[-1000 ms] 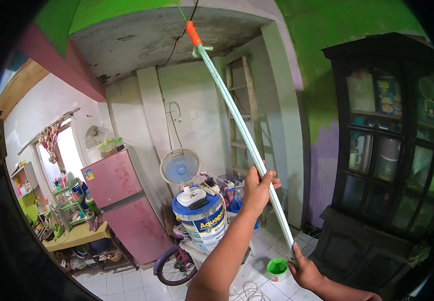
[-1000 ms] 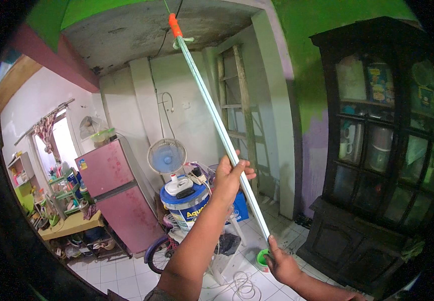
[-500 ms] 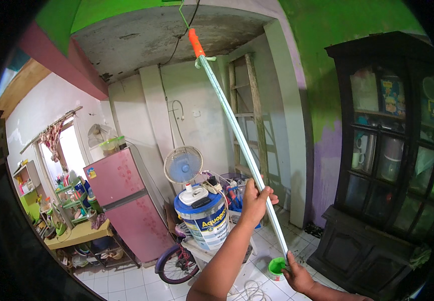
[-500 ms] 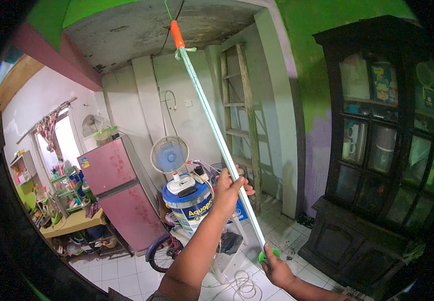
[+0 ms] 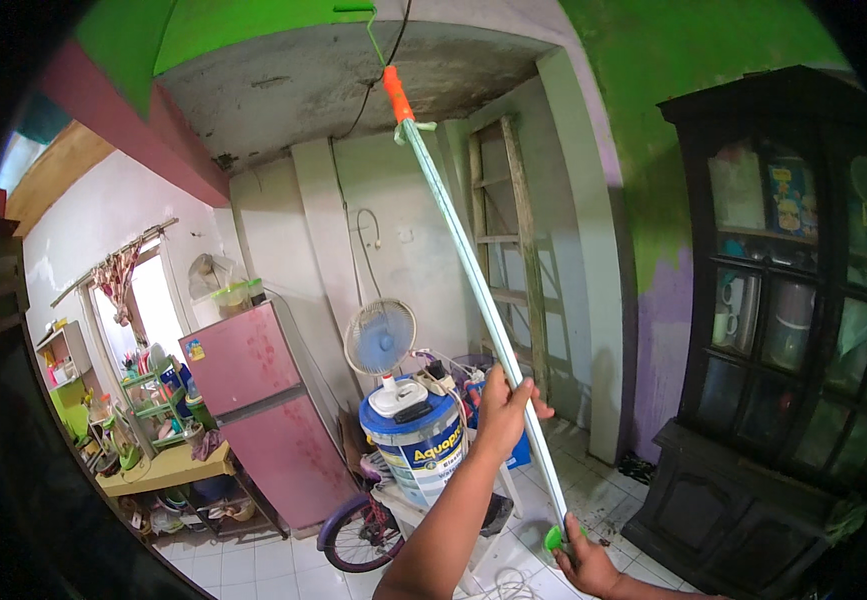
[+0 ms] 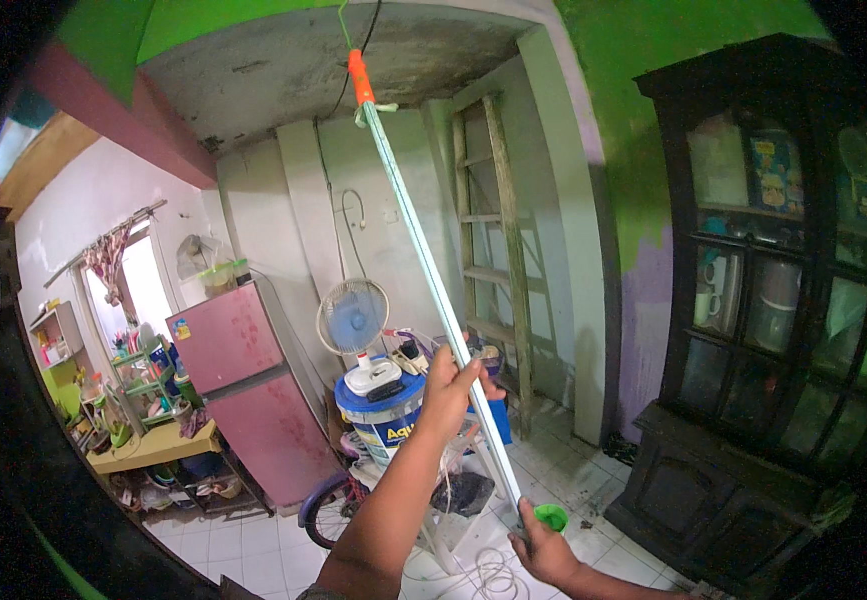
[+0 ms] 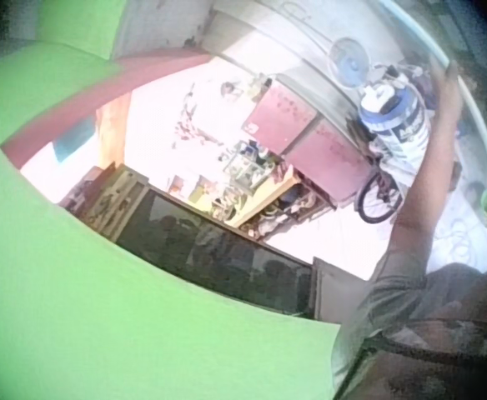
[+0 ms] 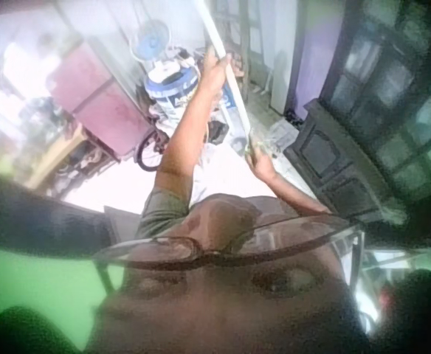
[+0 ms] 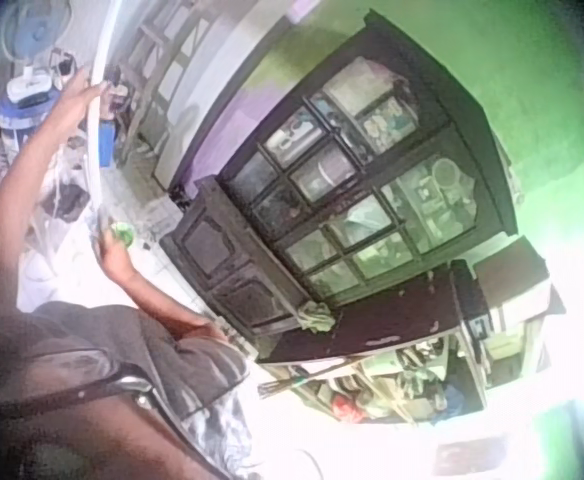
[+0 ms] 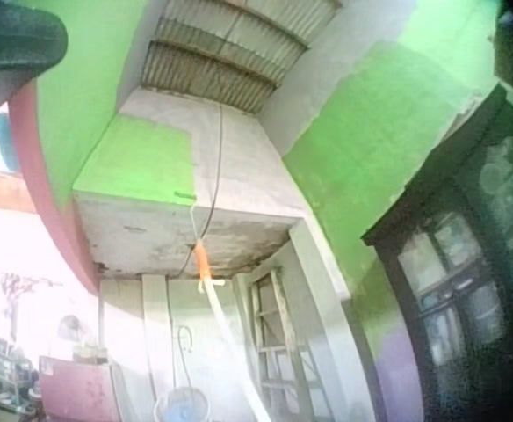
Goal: The person uses a long-handled paint roller to apply green paint to the ceiling. They repeatedly roll the roller on the ceiling surface, moving it back and forth to cover the area.
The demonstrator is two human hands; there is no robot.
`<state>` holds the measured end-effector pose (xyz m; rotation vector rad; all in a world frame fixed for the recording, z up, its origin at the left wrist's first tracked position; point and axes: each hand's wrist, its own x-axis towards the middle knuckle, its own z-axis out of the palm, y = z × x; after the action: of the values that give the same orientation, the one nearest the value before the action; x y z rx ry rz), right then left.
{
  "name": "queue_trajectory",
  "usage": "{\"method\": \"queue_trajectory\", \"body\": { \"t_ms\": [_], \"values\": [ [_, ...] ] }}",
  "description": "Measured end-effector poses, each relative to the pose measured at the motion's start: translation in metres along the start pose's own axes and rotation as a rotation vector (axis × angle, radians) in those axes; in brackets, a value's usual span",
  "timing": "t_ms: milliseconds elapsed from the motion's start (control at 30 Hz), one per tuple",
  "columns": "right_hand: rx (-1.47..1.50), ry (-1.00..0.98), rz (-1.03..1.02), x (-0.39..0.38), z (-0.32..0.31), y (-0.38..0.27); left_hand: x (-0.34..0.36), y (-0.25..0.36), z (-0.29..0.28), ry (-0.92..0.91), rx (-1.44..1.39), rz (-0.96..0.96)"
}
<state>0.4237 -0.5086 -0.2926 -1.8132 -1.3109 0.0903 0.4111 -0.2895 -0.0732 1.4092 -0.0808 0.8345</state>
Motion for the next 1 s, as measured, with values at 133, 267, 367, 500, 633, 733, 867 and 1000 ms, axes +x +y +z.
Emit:
{"method": "queue_trajectory", "body": {
  "t_ms": [133,267,367,500,633,733,867,1000],
  "values": [
    [-0.046,-0.003,-0.040,-0.016,0.012,0.004,-0.014,-0.019,-0.010,-0.020,-0.026,0.034],
    [-0.008,0.038,-0.058,0.013,0.015,0.003,0.005,-0.002,-0.011,0.040,0.038,0.030],
    [0.076,0.042,-0.006,0.018,0.005,-0.024,0.007,0.013,-0.005,0.026,0.025,0.040],
    [0.233,0.147,-0.248,-0.006,0.015,-0.024,-0.026,0.028,-0.002,-0.011,-0.049,0.051],
    [0.324,0.158,-0.172,-0.022,0.032,-0.006,-0.027,0.025,-0.001,0.015,-0.073,0.038],
    [0.132,0.293,-0.268,-0.008,0.022,-0.022,-0.011,0.039,0.005,0.070,-0.065,0.056],
    [0.281,0.101,-0.085,0.017,-0.012,-0.056,-0.014,0.036,-0.007,0.202,0.186,0.253],
    [0.298,0.163,-0.152,0.052,-0.043,-0.087,-0.051,0.025,-0.016,0.248,0.245,0.161]
  ]
}}
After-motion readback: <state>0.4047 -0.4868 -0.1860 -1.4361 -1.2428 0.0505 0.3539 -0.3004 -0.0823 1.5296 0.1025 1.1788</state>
